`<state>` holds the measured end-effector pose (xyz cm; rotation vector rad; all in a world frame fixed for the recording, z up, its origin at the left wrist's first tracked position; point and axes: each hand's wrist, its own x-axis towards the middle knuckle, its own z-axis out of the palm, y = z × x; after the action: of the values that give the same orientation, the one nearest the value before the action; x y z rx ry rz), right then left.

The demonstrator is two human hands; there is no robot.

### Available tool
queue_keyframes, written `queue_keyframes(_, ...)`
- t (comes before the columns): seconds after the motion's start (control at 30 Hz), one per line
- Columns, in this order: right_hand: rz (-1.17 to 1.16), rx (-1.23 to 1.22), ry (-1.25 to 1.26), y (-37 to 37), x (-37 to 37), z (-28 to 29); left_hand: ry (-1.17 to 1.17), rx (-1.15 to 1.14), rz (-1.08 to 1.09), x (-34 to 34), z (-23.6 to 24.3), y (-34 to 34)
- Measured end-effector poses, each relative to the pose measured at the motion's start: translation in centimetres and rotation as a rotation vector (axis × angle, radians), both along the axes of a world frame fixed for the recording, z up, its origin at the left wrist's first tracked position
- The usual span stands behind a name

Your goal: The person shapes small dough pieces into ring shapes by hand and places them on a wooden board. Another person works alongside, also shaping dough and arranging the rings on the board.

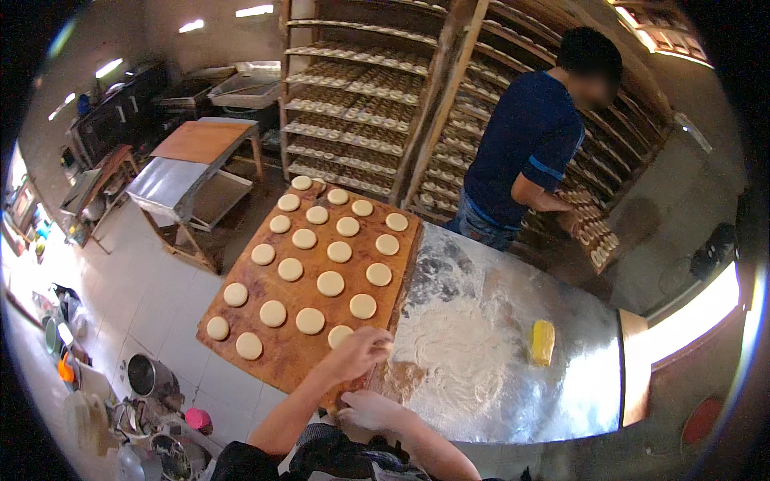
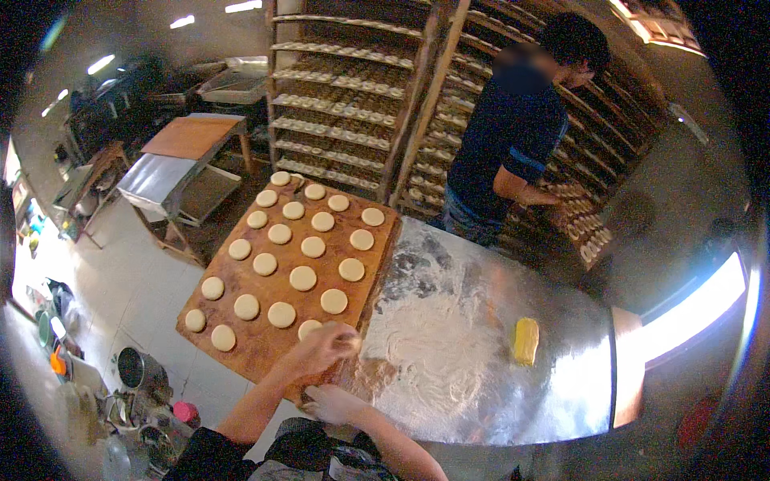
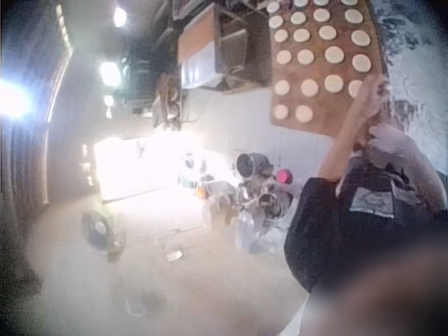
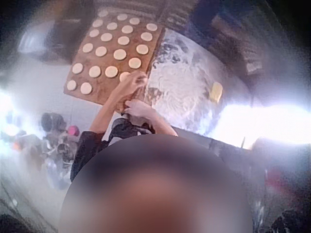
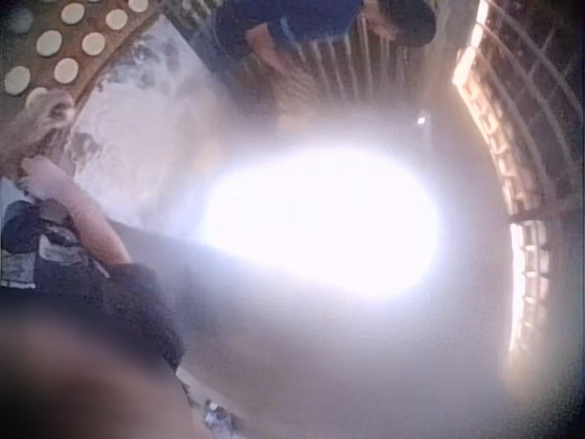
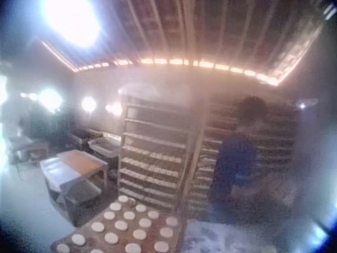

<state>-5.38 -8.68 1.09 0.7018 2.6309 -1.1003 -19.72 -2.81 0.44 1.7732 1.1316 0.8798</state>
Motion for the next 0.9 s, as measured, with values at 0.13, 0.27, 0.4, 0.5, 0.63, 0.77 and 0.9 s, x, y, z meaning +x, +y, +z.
queue_keyframes(0.13,-0.902,-0.373,0.226,0.0,11.9,0.3,0.192,0.264,-0.291,6.6,-3.8,3.0)
queue_keyframes(0.27,-1.341,-0.265,0.446,3.5,20.6,-3.5,0.513,0.515,-0.055,8.2,-4.5,2.0)
queue_keyframes(0.4,-1.074,0.894,-0.336,5.5,19.7,-4.1,0.493,0.255,0.570,-0.2,-2.7,0.3)
queue_keyframes(0.5,-1.092,0.640,0.165,7.9,13.4,-2.9,0.786,0.174,0.889,-7.0,-1.9,-0.6)
queue_keyframes(0.63,-0.726,0.632,0.157,8.6,0.0,-4.1,0.760,0.235,0.564,-8.8,-1.7,-0.3)
queue_keyframes(0.77,-0.560,0.588,0.395,8.1,-4.9,-5.4,0.418,0.154,0.556,-6.3,0.6,-1.6)
queue_keyframes(0.9,-0.836,-0.140,0.598,9.8,3.8,-4.6,0.186,0.204,0.601,-2.4,2.3,-2.8)
